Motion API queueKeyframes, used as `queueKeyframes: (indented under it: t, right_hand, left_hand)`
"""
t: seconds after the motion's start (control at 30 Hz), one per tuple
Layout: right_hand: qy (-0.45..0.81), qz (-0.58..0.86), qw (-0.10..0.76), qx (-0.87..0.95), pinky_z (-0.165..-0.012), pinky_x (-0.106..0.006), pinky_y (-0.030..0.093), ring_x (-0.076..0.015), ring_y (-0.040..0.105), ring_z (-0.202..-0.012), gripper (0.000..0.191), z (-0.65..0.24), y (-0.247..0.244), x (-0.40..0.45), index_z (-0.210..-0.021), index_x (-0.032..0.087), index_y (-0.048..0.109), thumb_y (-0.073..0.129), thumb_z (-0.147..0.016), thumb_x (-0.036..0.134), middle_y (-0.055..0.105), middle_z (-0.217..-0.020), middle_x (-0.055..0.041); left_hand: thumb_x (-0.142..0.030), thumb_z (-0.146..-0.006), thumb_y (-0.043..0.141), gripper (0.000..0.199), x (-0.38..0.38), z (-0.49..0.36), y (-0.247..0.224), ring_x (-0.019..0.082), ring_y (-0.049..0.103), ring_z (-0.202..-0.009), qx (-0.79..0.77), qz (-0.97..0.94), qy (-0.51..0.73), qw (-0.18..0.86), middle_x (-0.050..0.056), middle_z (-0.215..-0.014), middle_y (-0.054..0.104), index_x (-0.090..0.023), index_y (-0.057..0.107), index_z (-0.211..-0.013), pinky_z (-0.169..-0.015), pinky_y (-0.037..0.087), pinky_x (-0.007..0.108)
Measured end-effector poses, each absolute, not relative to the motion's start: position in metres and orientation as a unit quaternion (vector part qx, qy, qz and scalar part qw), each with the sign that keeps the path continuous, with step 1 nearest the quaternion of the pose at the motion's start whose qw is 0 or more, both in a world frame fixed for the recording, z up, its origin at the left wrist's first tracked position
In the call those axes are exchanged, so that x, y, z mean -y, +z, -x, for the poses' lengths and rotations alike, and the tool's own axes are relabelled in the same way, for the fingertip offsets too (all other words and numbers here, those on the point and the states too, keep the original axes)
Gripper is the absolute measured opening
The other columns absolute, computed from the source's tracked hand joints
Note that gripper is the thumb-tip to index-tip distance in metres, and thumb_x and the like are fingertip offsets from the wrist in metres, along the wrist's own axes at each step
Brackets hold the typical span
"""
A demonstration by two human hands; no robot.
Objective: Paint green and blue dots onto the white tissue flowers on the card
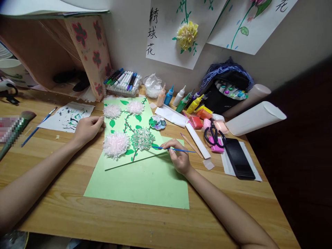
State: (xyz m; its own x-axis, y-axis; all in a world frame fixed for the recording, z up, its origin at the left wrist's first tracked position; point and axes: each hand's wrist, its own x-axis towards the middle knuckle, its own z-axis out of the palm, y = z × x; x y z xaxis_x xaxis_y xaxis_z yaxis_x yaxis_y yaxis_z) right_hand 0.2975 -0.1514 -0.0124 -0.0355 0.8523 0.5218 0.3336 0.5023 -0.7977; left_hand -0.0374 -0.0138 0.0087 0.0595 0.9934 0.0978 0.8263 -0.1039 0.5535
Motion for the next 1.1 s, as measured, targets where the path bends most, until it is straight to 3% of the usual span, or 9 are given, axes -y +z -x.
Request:
queueKeyframes:
  t: [0.37, 0.7, 1.1]
  right_hand:
    - [0.079, 0.381, 0.500, 0.773, -0.062, -0.038, 0.051, -0.0220, 0.068, -0.071, 0.020, -0.292, -0.002, 0.157, -0.093, 0.026, 0.062, 0.045, -0.089, 0.018, 0.075, -0.080, -0.0052]
    - [0.032, 0.362, 0.453, 0.814, -0.063, -0.039, 0.055, -0.0223, 0.069, -0.072, 0.038, -0.294, -0.005, 0.163, -0.109, 0.030, 0.061, 0.048, -0.080, 0.009, 0.077, -0.090, -0.0034]
    - [-0.004, 0.325, 0.447, 0.833, -0.059, -0.036, 0.053, -0.0212, 0.067, -0.071, 0.039, -0.292, -0.003, 0.162, -0.113, 0.026, 0.060, 0.047, -0.081, 0.008, 0.076, -0.084, -0.0059]
  left_hand:
    - [-0.046, -0.089, 0.041, 0.042, 0.014, 0.038, 0.008, 0.021, 0.061, -0.066, -0.646, -0.703, 0.237, 0.181, 0.001, -0.056, 0.064, -0.022, 0.064, -0.064, -0.063, 0.037, 0.030]
    - [-0.045, -0.090, 0.041, 0.042, 0.014, 0.037, 0.008, 0.021, 0.062, -0.066, -0.645, -0.701, 0.241, 0.186, 0.002, -0.057, 0.065, -0.021, 0.064, -0.063, -0.065, 0.038, 0.030]
    - [-0.045, -0.089, 0.041, 0.042, 0.015, 0.037, 0.009, 0.022, 0.062, -0.068, -0.645, -0.703, 0.237, 0.182, 0.002, -0.059, 0.065, -0.021, 0.065, -0.064, -0.066, 0.038, 0.030]
